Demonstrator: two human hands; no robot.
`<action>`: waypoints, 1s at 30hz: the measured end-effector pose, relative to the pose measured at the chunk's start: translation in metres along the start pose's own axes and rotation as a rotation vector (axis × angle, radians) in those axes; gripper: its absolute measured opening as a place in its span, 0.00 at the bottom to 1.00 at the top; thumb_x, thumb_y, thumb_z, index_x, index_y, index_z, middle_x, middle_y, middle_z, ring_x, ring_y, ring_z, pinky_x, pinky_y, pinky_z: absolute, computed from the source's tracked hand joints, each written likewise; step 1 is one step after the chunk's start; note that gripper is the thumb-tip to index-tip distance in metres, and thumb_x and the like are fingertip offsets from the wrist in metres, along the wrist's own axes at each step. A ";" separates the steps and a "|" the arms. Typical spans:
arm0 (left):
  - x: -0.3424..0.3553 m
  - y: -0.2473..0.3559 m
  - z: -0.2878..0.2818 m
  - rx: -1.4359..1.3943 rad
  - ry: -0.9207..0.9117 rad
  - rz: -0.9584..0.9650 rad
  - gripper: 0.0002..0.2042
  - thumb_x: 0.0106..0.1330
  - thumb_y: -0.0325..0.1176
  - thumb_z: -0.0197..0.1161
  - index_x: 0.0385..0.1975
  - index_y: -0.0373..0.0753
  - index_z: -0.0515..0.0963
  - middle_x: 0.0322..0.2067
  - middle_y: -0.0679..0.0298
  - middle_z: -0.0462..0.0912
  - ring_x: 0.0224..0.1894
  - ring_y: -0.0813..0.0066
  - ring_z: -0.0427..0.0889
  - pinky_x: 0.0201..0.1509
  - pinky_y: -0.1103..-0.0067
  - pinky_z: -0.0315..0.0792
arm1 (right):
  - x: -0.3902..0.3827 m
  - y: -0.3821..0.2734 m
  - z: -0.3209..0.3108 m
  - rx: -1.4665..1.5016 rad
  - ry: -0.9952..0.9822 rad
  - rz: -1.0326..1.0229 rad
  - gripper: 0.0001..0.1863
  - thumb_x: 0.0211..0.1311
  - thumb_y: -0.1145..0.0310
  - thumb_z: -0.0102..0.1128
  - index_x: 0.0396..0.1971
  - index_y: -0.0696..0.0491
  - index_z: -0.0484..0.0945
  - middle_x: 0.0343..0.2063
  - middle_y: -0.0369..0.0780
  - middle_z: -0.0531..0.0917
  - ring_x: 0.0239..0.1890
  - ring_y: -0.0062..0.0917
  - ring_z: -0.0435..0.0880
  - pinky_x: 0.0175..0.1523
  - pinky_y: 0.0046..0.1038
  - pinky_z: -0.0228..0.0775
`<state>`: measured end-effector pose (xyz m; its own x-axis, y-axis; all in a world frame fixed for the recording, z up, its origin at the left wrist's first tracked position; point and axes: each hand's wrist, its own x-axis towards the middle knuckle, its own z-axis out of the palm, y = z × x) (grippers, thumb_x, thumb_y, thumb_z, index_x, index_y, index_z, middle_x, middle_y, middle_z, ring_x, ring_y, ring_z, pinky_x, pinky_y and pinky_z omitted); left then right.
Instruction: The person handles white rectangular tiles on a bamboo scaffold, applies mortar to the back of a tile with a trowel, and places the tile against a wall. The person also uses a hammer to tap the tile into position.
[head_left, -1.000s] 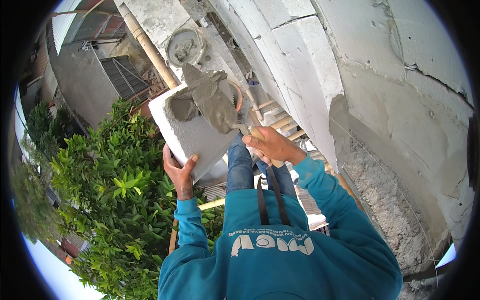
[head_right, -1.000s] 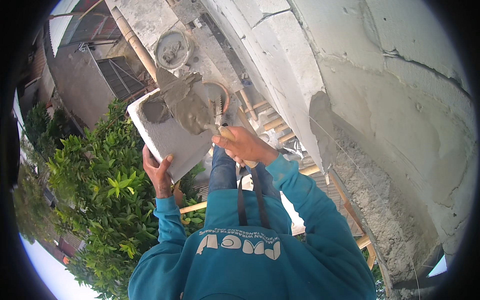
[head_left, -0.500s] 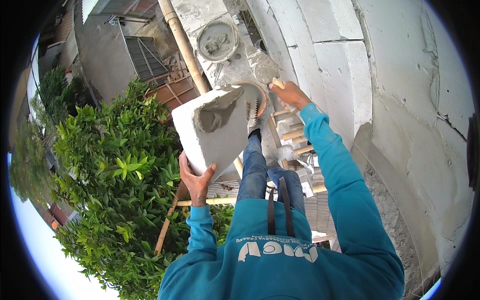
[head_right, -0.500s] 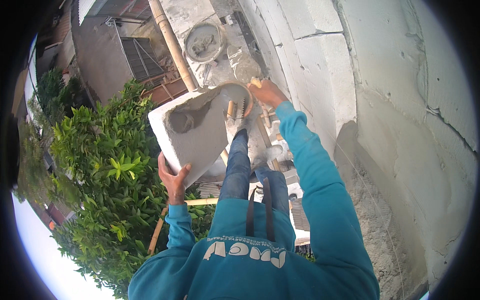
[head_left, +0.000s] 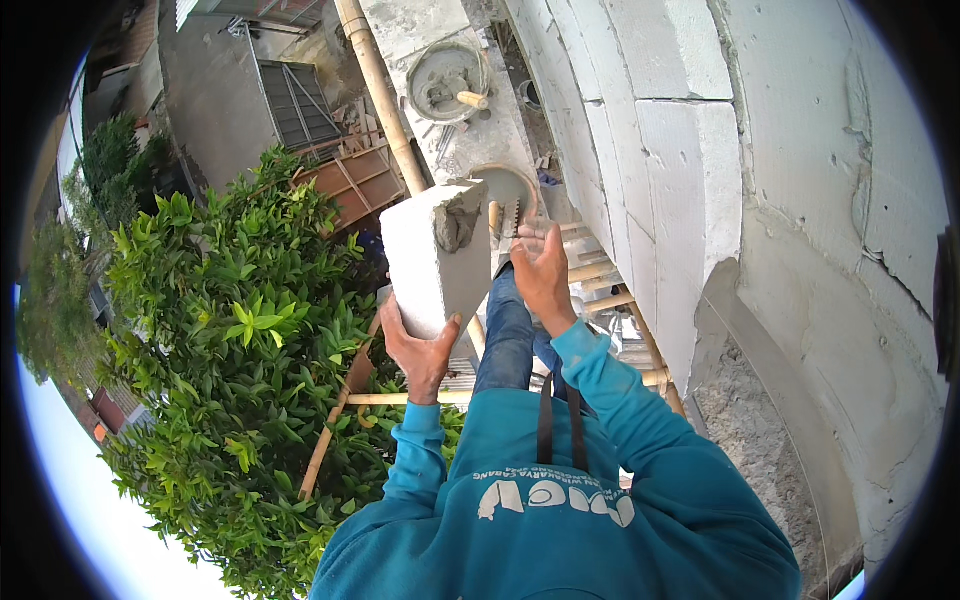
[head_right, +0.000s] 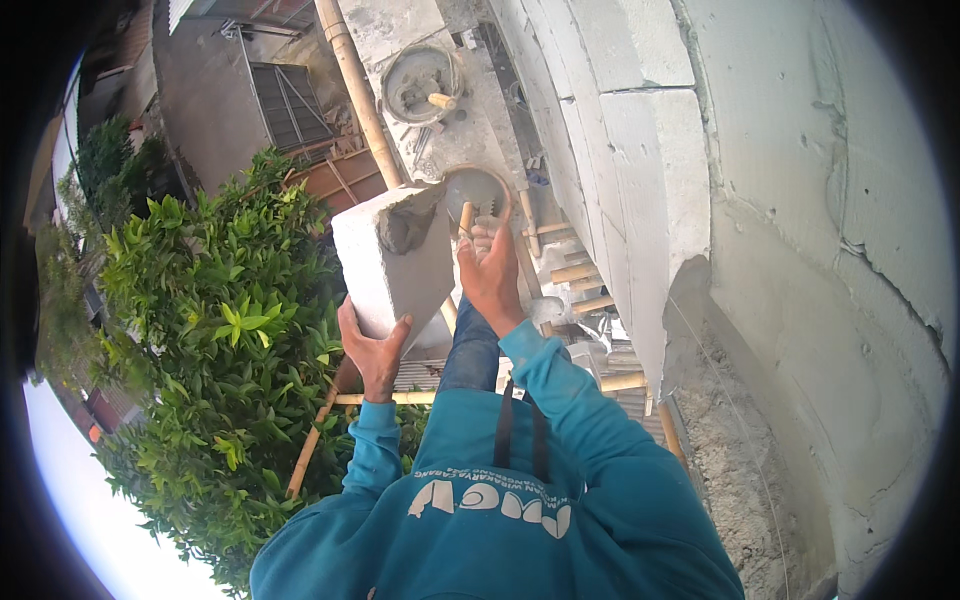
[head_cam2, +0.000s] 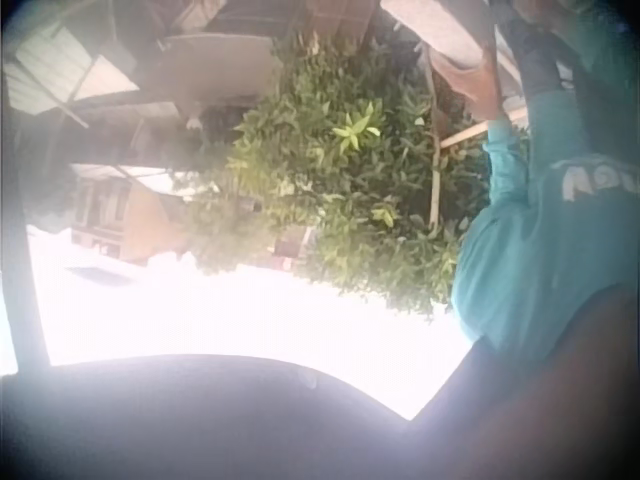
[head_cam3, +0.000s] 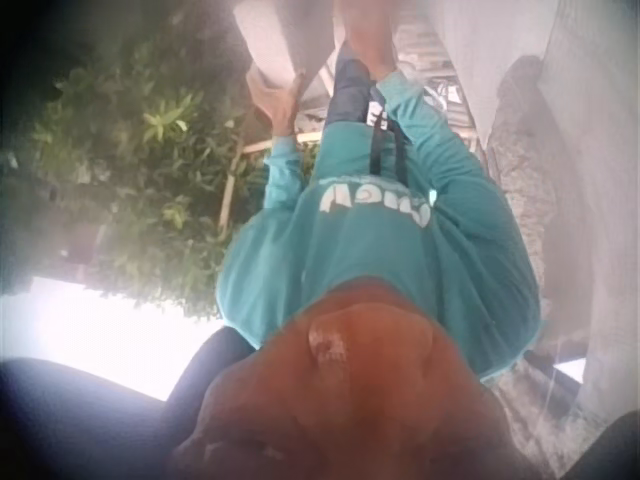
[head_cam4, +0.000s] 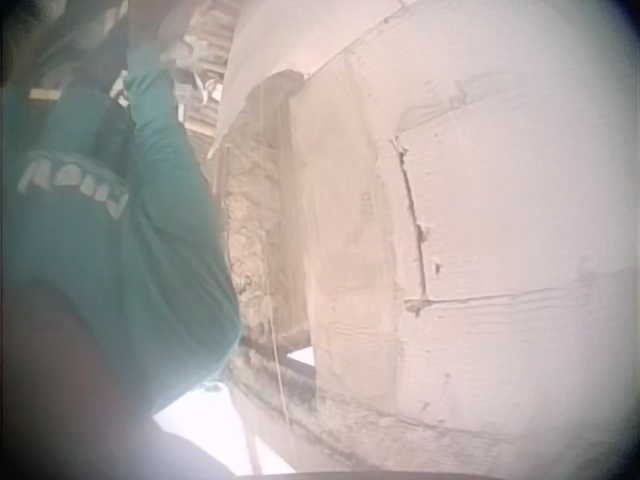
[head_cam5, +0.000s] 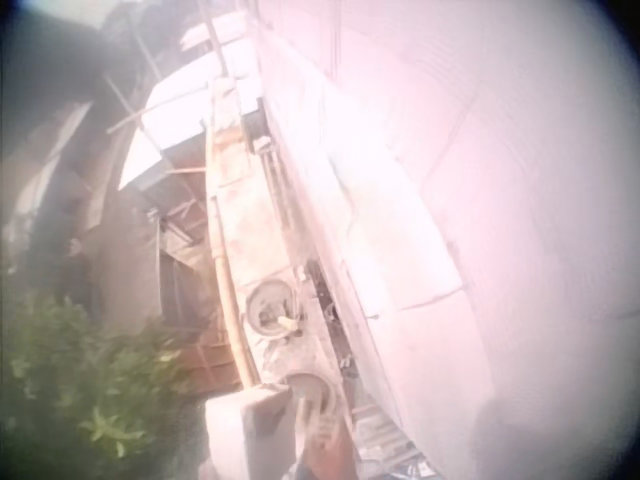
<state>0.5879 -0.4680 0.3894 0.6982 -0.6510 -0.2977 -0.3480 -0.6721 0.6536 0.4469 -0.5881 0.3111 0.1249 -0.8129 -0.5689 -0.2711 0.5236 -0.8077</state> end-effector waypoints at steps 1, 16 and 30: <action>0.001 0.001 0.012 0.052 -0.001 0.018 0.40 0.41 0.40 0.76 0.57 0.31 0.68 0.48 0.52 0.73 0.50 0.54 0.76 0.55 0.65 0.70 | -0.031 -0.011 0.000 -0.085 -0.036 -0.015 0.26 0.58 0.66 0.62 0.52 0.62 0.66 0.44 0.49 0.76 0.45 0.38 0.78 0.48 0.39 0.73; -0.077 0.018 0.099 0.107 -0.162 0.099 0.27 0.60 0.34 0.64 0.60 0.37 0.67 0.49 0.55 0.73 0.46 0.54 0.78 0.45 0.67 0.74 | -0.093 -0.045 -0.007 -0.378 0.386 0.292 0.40 0.45 0.49 0.73 0.41 0.68 0.63 0.44 0.55 0.69 0.50 0.48 0.71 0.57 0.44 0.65; -0.219 0.092 0.084 -0.061 -0.201 0.507 0.30 0.56 0.30 0.68 0.59 0.35 0.66 0.51 0.53 0.71 0.49 0.51 0.76 0.49 0.68 0.74 | -0.171 -0.028 -0.129 -0.525 0.352 0.147 0.35 0.40 0.59 0.76 0.41 0.61 0.63 0.42 0.50 0.69 0.49 0.47 0.71 0.52 0.45 0.69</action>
<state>0.3506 -0.4171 0.4567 0.3168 -0.9467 -0.0579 -0.5685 -0.2384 0.7874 0.3104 -0.4966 0.4513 -0.2453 -0.8240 -0.5108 -0.7031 0.5139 -0.4914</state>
